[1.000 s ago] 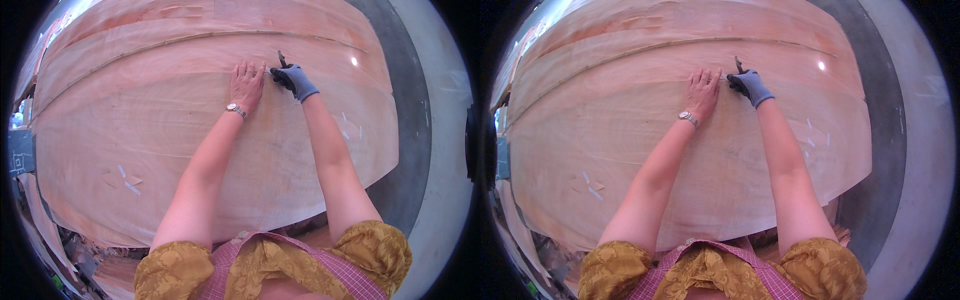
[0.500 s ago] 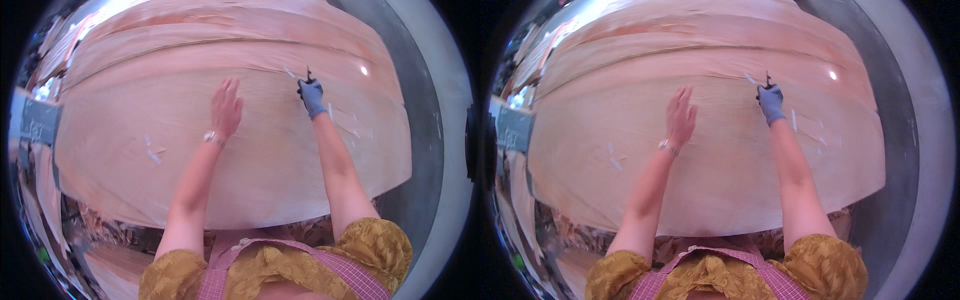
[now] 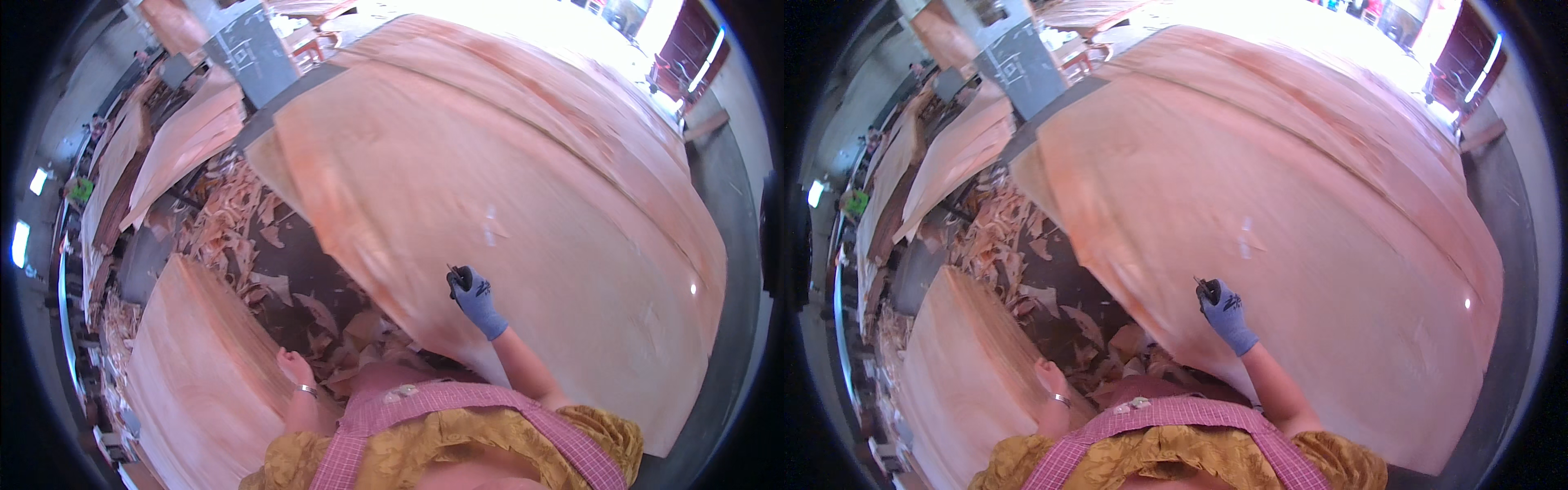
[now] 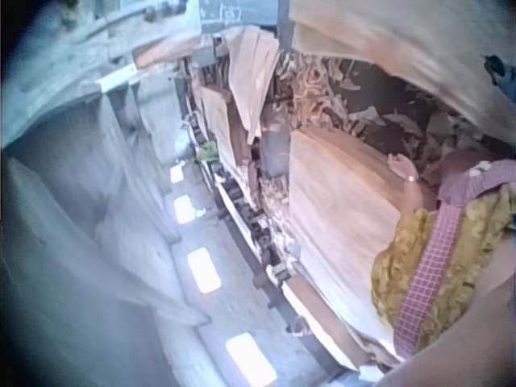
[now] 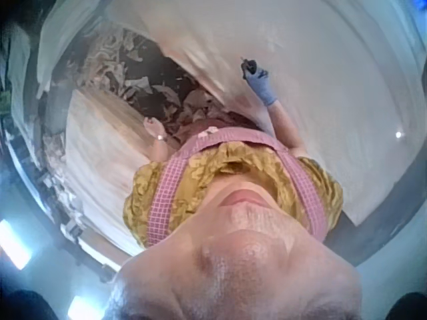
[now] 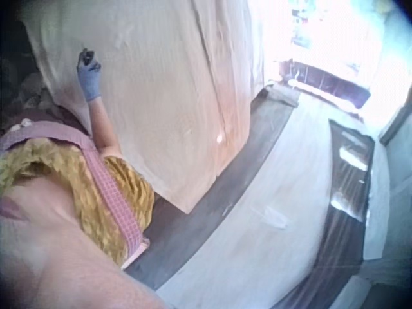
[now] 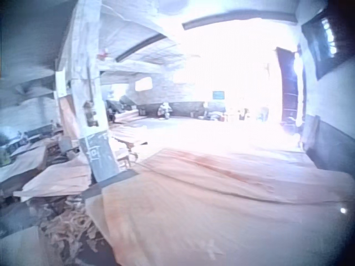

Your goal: The person uses a utility knife to cut wood veneer sheets, applying adhesive tape to patch defects and moving sheets between work surfaces.

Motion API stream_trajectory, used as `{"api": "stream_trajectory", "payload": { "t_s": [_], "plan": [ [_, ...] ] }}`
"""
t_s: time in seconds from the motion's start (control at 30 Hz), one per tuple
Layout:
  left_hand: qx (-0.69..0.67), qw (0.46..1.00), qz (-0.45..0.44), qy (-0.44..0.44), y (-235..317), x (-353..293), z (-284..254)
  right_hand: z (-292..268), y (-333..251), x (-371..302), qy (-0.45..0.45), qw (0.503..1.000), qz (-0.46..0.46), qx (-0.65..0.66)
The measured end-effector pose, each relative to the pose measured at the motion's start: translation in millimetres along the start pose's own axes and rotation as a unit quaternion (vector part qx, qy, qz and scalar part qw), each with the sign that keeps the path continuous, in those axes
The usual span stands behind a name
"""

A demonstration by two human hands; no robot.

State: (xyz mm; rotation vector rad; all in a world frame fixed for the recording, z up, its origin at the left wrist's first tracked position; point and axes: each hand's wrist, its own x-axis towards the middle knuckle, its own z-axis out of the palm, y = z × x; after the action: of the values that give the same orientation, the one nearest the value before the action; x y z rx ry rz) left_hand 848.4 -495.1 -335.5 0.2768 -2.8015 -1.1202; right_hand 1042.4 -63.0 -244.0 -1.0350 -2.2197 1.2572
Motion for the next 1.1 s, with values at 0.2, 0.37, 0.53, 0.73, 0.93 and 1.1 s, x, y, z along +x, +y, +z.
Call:
{"api": "stream_trajectory", "payload": {
  "t_s": [0.2, 0.37, 0.53, 0.73, 0.93, 1.1],
  "plan": [
    [-0.057, 0.979, -0.011, -0.194, -53, 121, -32, 124, -39, 74, -0.002, 0.977, 0.033, -0.209],
    [-0.139, 0.959, -0.009, -0.246, -44, 243, -62, 134, -69, 116, 0.043, 0.964, 0.163, -0.205],
    [-0.215, 0.936, -0.064, -0.272, -7, 391, -48, 240, -188, 215, 0.201, 0.953, -0.118, -0.191],
    [-0.207, 0.929, 0.038, -0.304, 58, 618, 9, 470, -319, 349, 0.038, 0.935, -0.232, -0.266],
    [0.067, 0.891, 0.106, -0.436, 95, 808, 14, 593, -346, 450, 0.075, 0.900, -0.070, -0.424],
    [0.000, 0.845, -0.039, -0.534, 116, 960, 59, 595, -345, 461, 0.044, 0.901, 0.002, -0.432]
  ]
}}
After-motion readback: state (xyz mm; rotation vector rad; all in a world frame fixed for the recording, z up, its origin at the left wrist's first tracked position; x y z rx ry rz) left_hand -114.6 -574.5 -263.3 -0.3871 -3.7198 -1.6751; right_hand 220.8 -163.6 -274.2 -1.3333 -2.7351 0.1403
